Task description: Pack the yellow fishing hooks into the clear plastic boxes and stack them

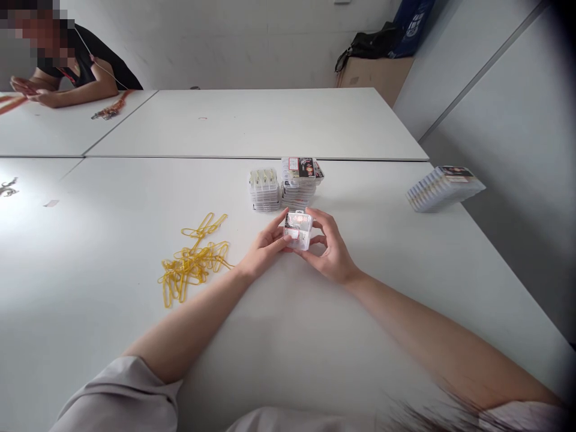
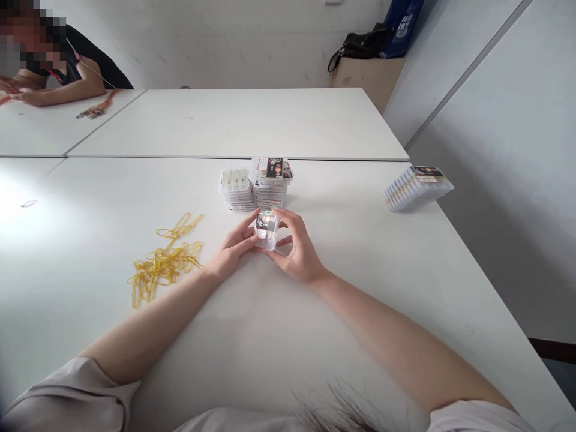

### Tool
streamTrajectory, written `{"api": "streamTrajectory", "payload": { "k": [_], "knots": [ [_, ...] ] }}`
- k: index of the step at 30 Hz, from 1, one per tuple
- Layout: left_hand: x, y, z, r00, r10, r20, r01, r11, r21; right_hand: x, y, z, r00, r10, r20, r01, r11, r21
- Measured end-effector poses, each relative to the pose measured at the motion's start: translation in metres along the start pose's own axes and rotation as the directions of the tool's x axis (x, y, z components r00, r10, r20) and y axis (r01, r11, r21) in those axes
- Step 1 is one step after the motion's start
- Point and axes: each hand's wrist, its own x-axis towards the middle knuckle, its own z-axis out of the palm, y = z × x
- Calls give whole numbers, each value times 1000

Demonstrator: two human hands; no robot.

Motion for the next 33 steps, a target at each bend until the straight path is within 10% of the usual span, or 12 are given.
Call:
{"api": "streamTrajectory", "payload": {
  "k": [33],
  "knots": [
    [1, 7, 4, 996, -24, -81, 16, 995, -98, -1, 7, 3, 987, -161, 9, 161, 982, -95]
  ]
}}
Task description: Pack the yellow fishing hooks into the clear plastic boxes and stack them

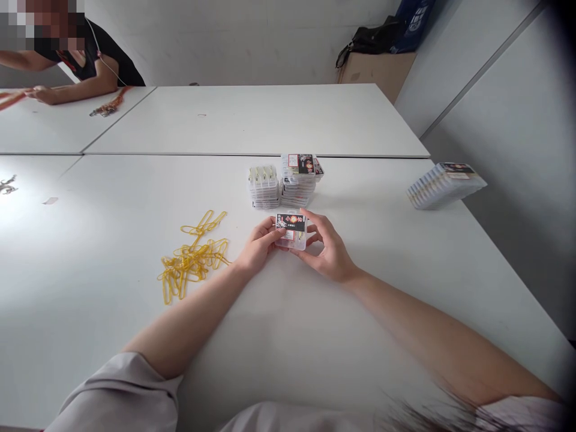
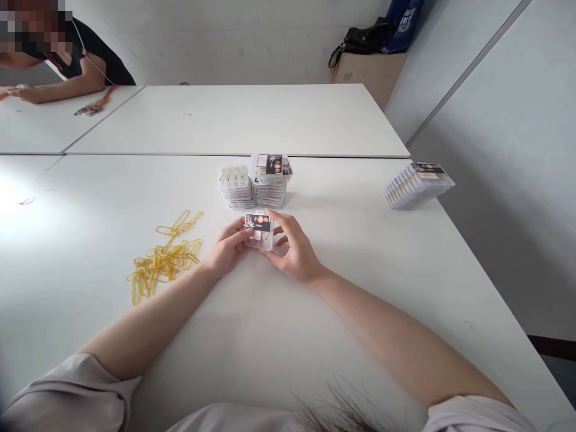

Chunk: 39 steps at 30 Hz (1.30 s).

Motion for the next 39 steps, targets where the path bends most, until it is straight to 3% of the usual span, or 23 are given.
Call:
{"api": "streamTrajectory", "payload": {
  "k": [5, 15, 27, 39],
  "knots": [
    [-1, 1, 1, 1000, -12, -1, 12, 1000, -14, -1, 0, 0, 998, -67, 4, 67, 998, -14],
    [0, 0, -1, 1000, -13, -3, 13, 1000, -9, -1, 0, 0, 997, -81, -13, 81, 997, -19],
    [0, 0, -1, 1000, -17, -6, 17, 1000, 2, -1, -1, 1, 999, -40, -32, 40, 999, -20],
    [1, -1, -1, 999, -38, -25, 38, 999, 34, -2, 2, 2, 999, 31, 38, -31, 1000, 4]
  ]
}}
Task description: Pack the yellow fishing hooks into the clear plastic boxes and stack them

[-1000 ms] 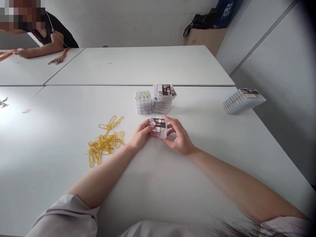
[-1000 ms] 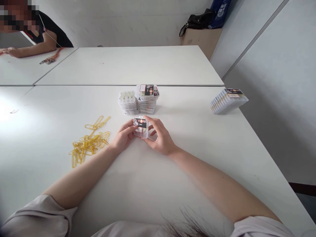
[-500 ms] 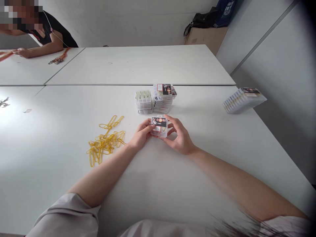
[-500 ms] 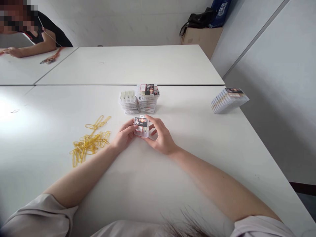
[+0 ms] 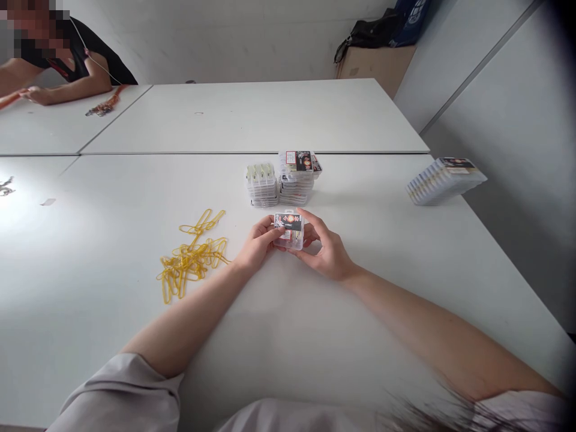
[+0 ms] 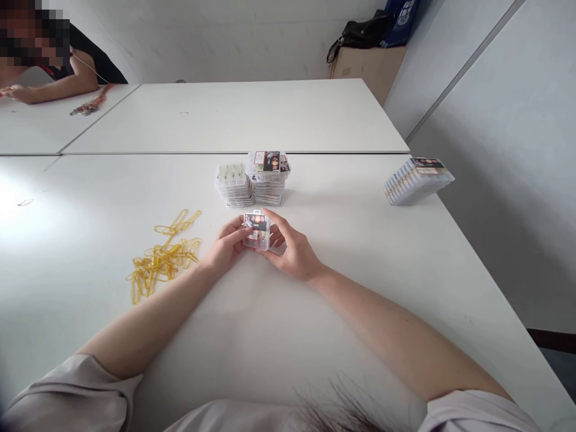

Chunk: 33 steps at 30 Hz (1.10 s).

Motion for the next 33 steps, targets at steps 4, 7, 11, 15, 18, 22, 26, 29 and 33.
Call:
{"api": "streamTrajectory", "payload": {
  "k": [4, 7, 11, 15, 18, 22, 26, 29, 33],
  "knots": [
    [-1, 1, 1, 1000, 4, -6, -4, 1000, 15, -1, 2, -1, 1000, 4, 9, -4, 1000, 9],
    [-2, 1, 3, 1000, 0, -5, 0, 1000, 30, -1, 2, -1, 1000, -3, 12, 3, 1000, 12],
    [-3, -1, 5, 994, 67, -89, -60, 995, 74, 1, 1, 0, 998, -44, -33, 43, 998, -48],
    [-6, -4, 6, 985, 149, -89, -126, 966, 226, 3, 0, -1, 992, -87, -91, 81, 994, -72],
    [-7, -3, 5, 990, 142, -6, -134, 947, 293, 3, 0, -2, 991, -111, -81, 103, 990, -100],
    [-9, -3, 3, 990, 132, 57, -143, 923, 358, 3, 0, -2, 982, -175, -71, 160, 972, -173],
    [-10, -4, 2, 978, 54, 200, -95, 976, 198, 2, -2, -2, 985, -157, -73, 145, 978, -147],
    [-11, -4, 3, 964, 16, 264, -3, 999, -50, 2, -2, -3, 993, -92, -73, 86, 993, -85],
    [-10, -5, 7, 943, -88, 322, 160, 966, -205, 3, -2, -4, 997, -21, -76, 18, 999, -38]
  ]
}}
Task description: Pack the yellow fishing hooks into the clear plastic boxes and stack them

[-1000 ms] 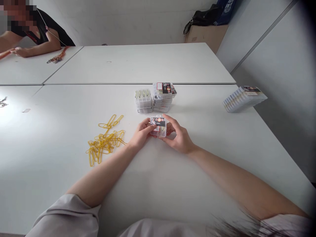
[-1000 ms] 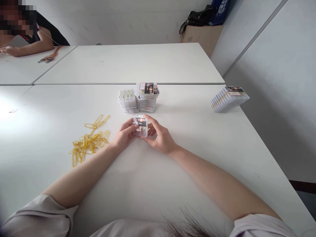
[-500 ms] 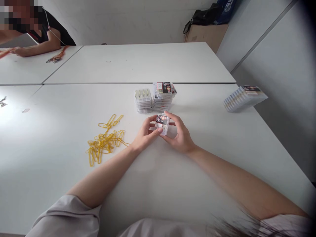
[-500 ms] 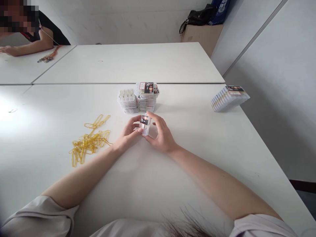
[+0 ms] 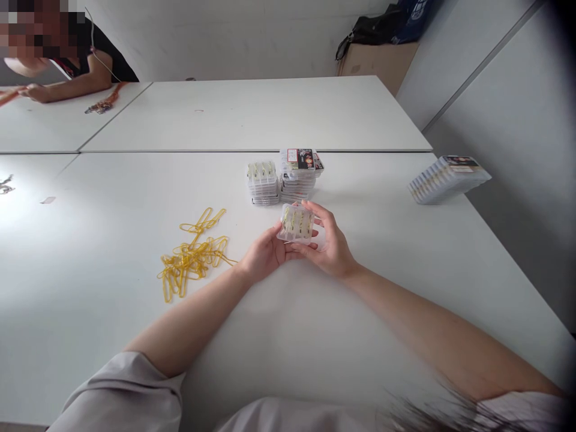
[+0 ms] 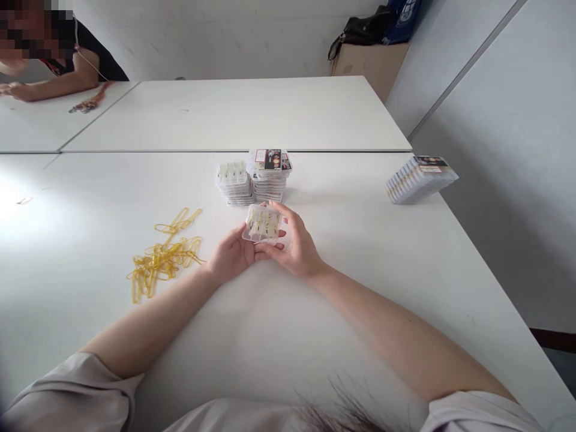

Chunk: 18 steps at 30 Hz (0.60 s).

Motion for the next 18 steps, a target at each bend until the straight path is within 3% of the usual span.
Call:
{"api": "streamTrajectory", "payload": {
  "k": [11, 18],
  "knots": [
    [5, 0, -6, 995, -104, -8, 102, 985, -136, -1, -1, 0, 999, -44, 5, 45, 999, -19],
    [4, 2, -7, 993, -108, -36, 102, 984, -147, 0, 0, 0, 992, 104, 76, -109, 992, 70]
  ]
}}
